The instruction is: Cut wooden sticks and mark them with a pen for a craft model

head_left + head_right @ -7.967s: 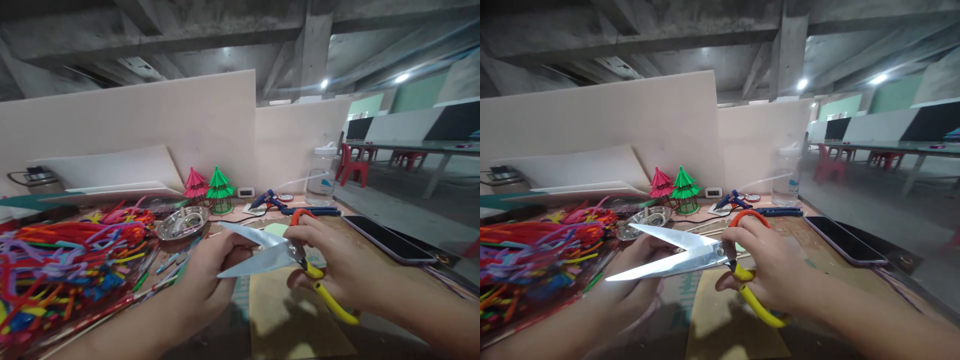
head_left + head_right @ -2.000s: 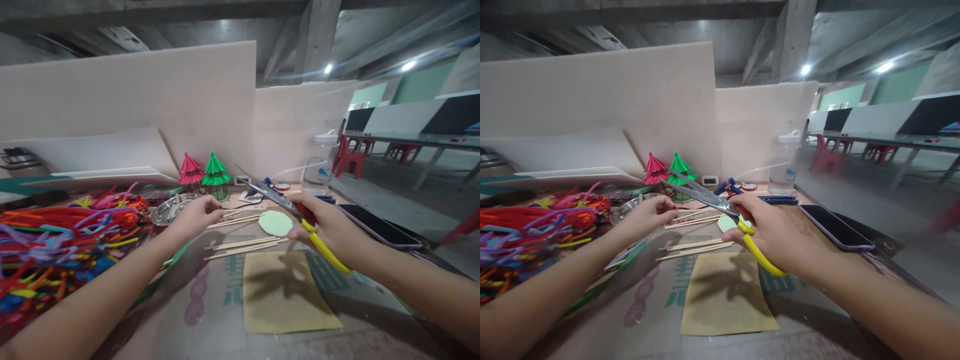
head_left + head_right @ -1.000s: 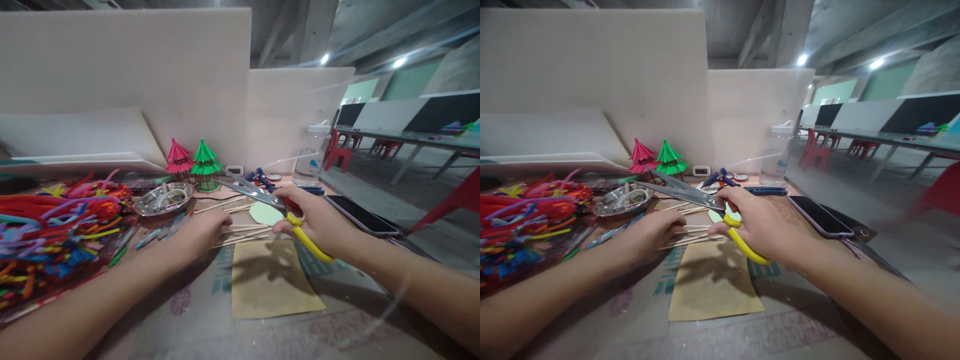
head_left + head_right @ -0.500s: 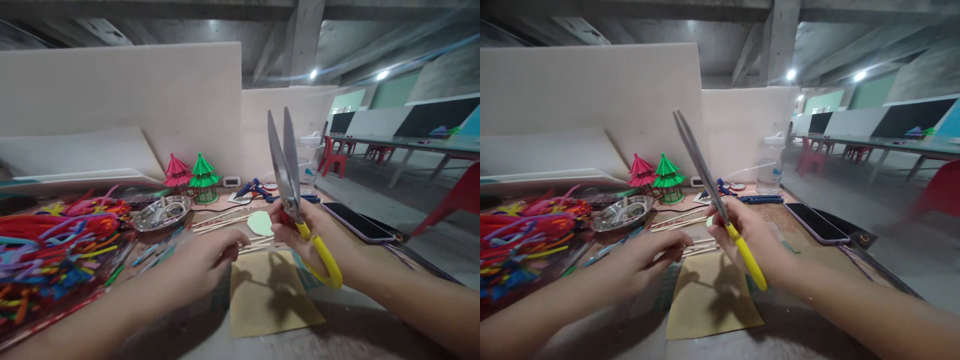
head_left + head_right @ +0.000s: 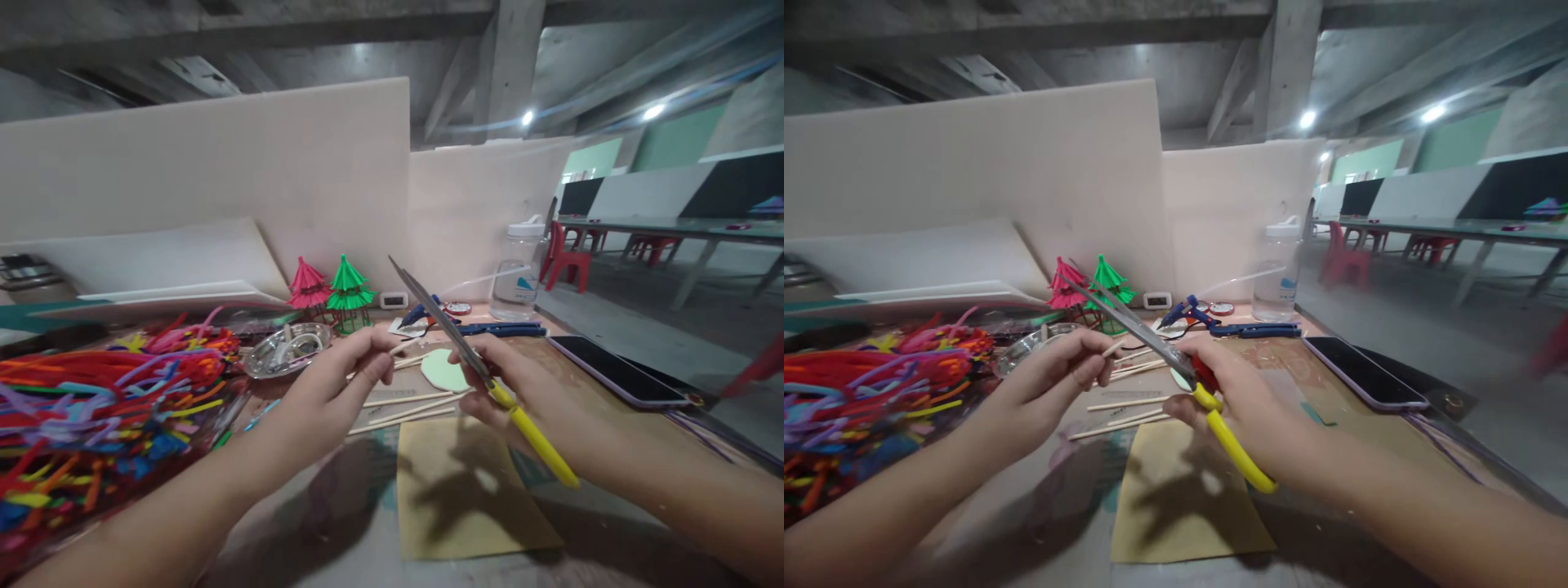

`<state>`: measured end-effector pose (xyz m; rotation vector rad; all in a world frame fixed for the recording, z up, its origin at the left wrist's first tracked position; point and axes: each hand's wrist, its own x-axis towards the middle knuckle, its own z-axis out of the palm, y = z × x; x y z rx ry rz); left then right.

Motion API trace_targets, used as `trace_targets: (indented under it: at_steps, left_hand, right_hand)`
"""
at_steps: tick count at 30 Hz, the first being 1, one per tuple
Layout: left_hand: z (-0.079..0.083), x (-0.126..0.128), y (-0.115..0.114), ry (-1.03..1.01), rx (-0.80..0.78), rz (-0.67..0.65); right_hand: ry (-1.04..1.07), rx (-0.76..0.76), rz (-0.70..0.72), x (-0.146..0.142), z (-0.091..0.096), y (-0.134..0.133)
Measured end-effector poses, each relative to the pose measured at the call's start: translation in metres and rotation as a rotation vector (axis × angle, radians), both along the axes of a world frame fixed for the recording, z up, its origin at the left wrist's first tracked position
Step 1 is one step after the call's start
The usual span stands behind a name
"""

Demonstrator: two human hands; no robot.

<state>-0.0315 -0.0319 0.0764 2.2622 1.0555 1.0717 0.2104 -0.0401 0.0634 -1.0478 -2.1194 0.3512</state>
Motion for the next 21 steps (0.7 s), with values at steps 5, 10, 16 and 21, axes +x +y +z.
trace_targets:
  at_steps: [5,10,16,21]
  left_hand:
    - [0.006,0.003,-0.005,-0.147,0.013,0.008]
    - [0.004,0.004,-0.007,-0.123,0.012,-0.047]
    - [-0.005,-0.002,-0.008,-0.107,-0.003,-0.039]
    - [-0.005,0.003,-0.010,-0.171,0.068,-0.034]
  right_hand:
    - [-0.152,-0.010,-0.119,0.004,0.009,0.004]
    - [-0.115,0.006,-0.022,0.000,0.006,0.002]
    - [-0.020,-0.081,-0.011,-0.004,0.000,-0.003]
    - [-0.156,0.099,-0.074,-0.001,-0.005,-0.001]
